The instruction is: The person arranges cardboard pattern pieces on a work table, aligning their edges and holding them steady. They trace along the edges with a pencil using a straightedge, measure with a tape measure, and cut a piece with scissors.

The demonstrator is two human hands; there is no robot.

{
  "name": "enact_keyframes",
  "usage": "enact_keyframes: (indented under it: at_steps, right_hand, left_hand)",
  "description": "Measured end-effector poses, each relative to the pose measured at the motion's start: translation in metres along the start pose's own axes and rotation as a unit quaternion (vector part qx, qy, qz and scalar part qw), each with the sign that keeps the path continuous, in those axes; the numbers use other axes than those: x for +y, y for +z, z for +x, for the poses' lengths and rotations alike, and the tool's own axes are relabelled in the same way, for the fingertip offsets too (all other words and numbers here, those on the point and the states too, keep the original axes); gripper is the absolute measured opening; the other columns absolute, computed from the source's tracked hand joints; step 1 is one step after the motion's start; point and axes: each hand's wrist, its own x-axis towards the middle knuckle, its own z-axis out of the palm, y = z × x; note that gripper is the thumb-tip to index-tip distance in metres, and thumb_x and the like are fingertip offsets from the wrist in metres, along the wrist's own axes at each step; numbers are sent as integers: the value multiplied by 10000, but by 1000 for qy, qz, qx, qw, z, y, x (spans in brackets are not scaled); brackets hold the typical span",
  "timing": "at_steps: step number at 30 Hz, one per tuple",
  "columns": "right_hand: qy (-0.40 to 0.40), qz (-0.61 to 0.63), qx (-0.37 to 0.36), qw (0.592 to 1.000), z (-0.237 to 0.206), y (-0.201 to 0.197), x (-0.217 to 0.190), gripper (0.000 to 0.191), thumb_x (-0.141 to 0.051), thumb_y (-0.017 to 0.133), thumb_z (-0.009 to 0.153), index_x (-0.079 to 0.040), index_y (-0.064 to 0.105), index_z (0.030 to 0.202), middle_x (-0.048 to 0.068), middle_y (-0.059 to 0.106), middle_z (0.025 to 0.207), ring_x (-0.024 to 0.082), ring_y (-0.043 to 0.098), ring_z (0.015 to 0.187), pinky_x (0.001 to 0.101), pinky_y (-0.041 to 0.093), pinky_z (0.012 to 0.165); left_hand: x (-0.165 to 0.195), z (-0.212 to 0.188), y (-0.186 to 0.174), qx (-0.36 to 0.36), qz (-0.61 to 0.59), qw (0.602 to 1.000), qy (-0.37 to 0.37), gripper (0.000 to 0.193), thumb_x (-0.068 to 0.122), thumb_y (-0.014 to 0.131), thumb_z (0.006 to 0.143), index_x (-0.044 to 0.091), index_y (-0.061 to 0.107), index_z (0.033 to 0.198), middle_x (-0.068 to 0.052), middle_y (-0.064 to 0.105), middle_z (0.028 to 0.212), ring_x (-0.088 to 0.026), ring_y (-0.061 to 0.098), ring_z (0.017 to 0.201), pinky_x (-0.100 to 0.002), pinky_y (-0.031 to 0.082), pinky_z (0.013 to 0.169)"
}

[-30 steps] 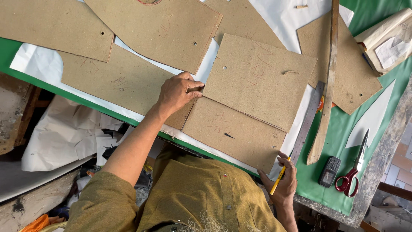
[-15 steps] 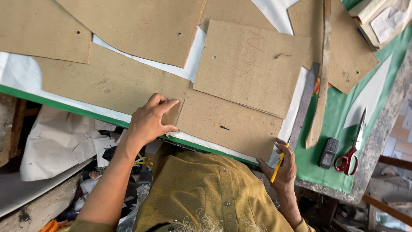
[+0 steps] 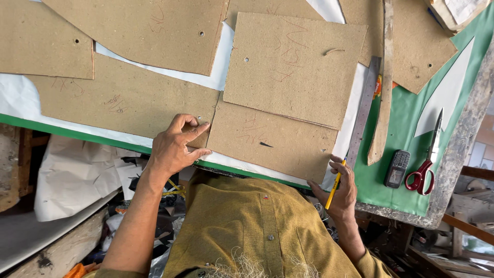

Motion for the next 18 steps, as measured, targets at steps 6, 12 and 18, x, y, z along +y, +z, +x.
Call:
enact_keyframes:
  at_steps: [6,12,18]
  right_hand:
    - [49,121,26,991,3,-17,11,594,-136,838,791,-37,564,1308,148,628,1435,195,661,1093,334,575,901]
    - [-129,-56,43,989,77,-18,3,580,-195,874,848,-43,594,1332,124,653,1399,329,598,1281,459,485,1107]
    - [-189,-82,-28,978,154,6,-12,717,-447,895,770,-105,613,1334,82,589,1478,353,465,1373,547,357,1045]
  left_hand:
    - [-30,4,-15,-14,-192,975,-113,403,426,622,977,182,740,1275,-29,700,1170,-109,642,692,-276,570,562]
    - [-18,-14,-39,110,-179,959,-189,295,300,720,1020,80,764,1211,-34,691,985,-85,494,681,-252,417,593]
    - [6,-23,-33,93,-142,961,-216,255,231,729,969,68,767,1161,-26,698,944,-83,500,645,-253,428,580]
